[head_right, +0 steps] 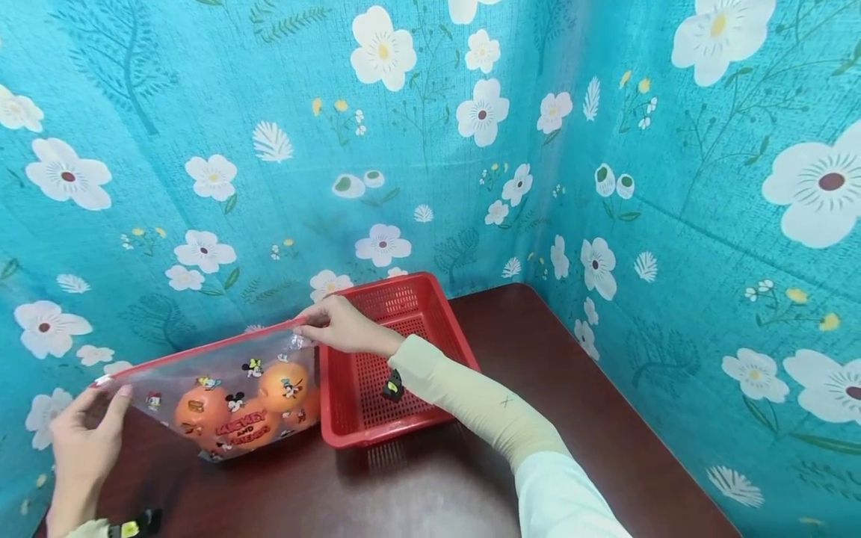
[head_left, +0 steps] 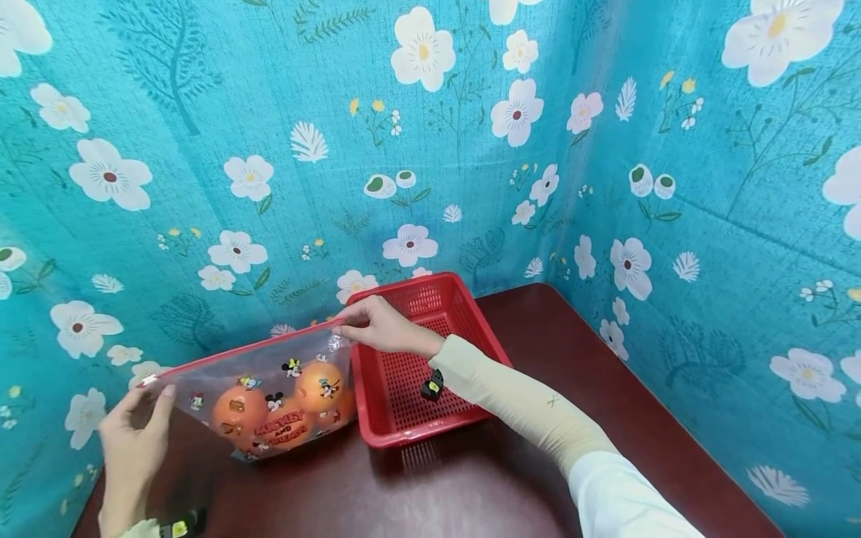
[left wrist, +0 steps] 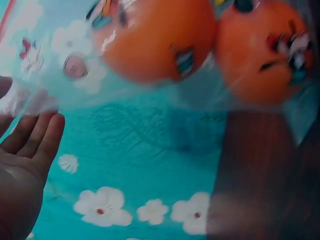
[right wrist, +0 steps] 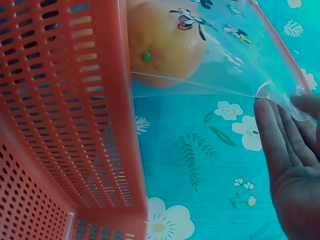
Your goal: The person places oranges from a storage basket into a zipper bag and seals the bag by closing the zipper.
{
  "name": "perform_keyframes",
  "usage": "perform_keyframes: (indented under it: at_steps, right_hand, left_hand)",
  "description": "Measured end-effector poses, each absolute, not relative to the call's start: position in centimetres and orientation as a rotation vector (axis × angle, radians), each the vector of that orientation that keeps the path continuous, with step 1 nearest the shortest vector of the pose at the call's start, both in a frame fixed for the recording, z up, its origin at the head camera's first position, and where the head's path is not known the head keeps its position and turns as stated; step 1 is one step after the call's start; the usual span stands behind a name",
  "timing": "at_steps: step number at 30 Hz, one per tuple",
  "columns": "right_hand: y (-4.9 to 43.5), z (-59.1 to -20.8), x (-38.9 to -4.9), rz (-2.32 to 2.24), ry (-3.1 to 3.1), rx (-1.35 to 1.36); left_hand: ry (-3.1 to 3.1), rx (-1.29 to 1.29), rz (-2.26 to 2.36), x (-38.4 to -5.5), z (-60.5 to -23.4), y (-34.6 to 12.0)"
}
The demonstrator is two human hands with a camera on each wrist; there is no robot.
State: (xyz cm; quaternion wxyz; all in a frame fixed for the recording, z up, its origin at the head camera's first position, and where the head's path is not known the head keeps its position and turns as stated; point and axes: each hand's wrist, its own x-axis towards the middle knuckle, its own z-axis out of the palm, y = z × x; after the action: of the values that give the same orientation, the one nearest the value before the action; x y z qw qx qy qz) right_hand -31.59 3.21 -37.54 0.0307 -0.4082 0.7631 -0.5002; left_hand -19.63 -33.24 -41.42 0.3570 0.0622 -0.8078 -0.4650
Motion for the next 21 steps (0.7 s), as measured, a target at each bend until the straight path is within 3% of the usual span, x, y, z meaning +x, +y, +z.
perform_keyframes:
  at_steps: [9,21]
  right_hand:
    - [2.9,-38.9,-31.4,-1.363,2.322,-1.296]
    - [2.5,-38.6,-30.4,-1.416,2.235,-1.33]
  left_hand:
    - [-1.768,0.137,-1.689,-20.3,-43.0,-32.8]
    - [-1.731,0.148,-1.653,-19.2,-42.1,-32.6]
